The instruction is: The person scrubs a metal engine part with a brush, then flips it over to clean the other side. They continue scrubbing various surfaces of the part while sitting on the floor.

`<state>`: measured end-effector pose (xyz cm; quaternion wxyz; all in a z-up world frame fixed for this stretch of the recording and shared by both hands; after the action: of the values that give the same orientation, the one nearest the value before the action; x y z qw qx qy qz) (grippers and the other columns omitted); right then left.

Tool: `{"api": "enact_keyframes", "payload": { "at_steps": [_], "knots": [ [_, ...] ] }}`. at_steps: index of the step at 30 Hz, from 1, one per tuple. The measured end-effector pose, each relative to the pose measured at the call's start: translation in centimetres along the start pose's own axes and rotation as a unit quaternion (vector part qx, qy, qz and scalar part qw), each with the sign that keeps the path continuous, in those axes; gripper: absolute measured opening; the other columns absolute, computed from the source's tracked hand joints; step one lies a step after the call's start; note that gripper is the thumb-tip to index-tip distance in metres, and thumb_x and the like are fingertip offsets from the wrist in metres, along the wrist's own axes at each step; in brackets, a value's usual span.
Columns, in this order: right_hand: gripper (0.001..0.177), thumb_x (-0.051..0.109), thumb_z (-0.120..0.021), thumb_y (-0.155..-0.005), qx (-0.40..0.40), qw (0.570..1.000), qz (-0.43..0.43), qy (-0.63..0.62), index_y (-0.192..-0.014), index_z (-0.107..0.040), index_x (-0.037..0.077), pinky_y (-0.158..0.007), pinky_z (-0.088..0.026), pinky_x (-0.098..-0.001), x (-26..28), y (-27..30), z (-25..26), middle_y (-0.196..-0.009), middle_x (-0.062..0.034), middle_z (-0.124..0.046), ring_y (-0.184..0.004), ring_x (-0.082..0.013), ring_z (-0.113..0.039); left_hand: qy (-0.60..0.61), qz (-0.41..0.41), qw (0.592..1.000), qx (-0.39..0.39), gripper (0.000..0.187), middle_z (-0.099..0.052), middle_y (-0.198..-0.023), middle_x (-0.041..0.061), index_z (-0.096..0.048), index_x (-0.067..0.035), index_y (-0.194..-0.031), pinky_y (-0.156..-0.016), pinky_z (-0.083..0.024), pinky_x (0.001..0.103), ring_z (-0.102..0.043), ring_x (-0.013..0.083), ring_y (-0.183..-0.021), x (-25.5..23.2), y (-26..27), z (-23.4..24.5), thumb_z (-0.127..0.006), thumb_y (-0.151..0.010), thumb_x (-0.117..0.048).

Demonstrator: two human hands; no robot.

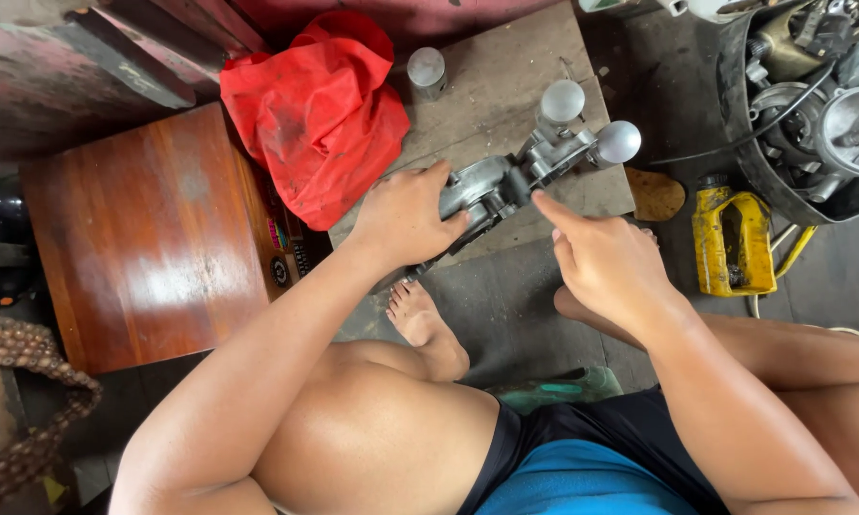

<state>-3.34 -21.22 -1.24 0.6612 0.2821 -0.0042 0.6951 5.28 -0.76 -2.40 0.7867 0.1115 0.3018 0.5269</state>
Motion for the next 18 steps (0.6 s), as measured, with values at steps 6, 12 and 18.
{"api": "enact_keyframes", "payload": {
  "at_steps": [6, 12, 18],
  "knots": [
    [0.051, 0.015, -0.045, -0.102, -0.026, 0.999, 0.017, -0.020, -0.151, -0.057, 0.025, -0.049, -0.055, -0.0463, 1.0, -2.5, 0.8, -0.072, -0.0206, -0.072, -0.062, -0.0399, -0.071, -0.003, 0.026, 0.999, 0.032, 0.056, -0.070, -0.117, 0.016, -0.054, -0.017, -0.136, -0.090, -0.056, 0.056, -0.070, 0.0441, -0.106, 0.6, 0.0, -0.1, -0.067, -0.086, -0.040],
    [0.054, 0.015, -0.044, -0.100, 0.059, 0.998, 0.000, 0.037, -0.152, -0.054, 0.025, -0.054, -0.058, -0.0467, 1.6, -1.5, 2.0, -0.075, -0.0199, -0.074, -0.065, -0.0381, -0.073, 0.003, 0.033, 0.999, 0.033, 0.051, -0.070, -0.114, 0.018, -0.056, -0.018, -0.132, -0.084, -0.059, 0.056, -0.071, 0.0448, -0.102, 0.3, 0.6, -0.1, -0.069, -0.086, -0.035],
    [0.050, 0.012, -0.049, -0.097, 0.078, 0.992, 0.014, 0.096, -0.145, -0.060, 0.021, -0.066, -0.061, -0.0521, 0.6, -5.3, 1.4, -0.092, -0.0244, -0.076, -0.084, -0.0444, -0.075, -0.002, 0.007, 1.000, 0.025, 0.041, -0.071, -0.107, 0.019, -0.060, -0.015, -0.121, -0.080, -0.060, 0.058, -0.072, 0.0468, -0.098, -1.6, 0.2, -0.7, -0.068, -0.086, -0.034]
  ]
}}
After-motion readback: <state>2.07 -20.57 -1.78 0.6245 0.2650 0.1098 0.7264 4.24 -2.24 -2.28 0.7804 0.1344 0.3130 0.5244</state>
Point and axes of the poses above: each hand's wrist, its own y-axis away from the middle knuckle, its own z-axis out of the back of the hand, x = y × z, the point moved 5 cm from there along -y, towards the middle knuckle
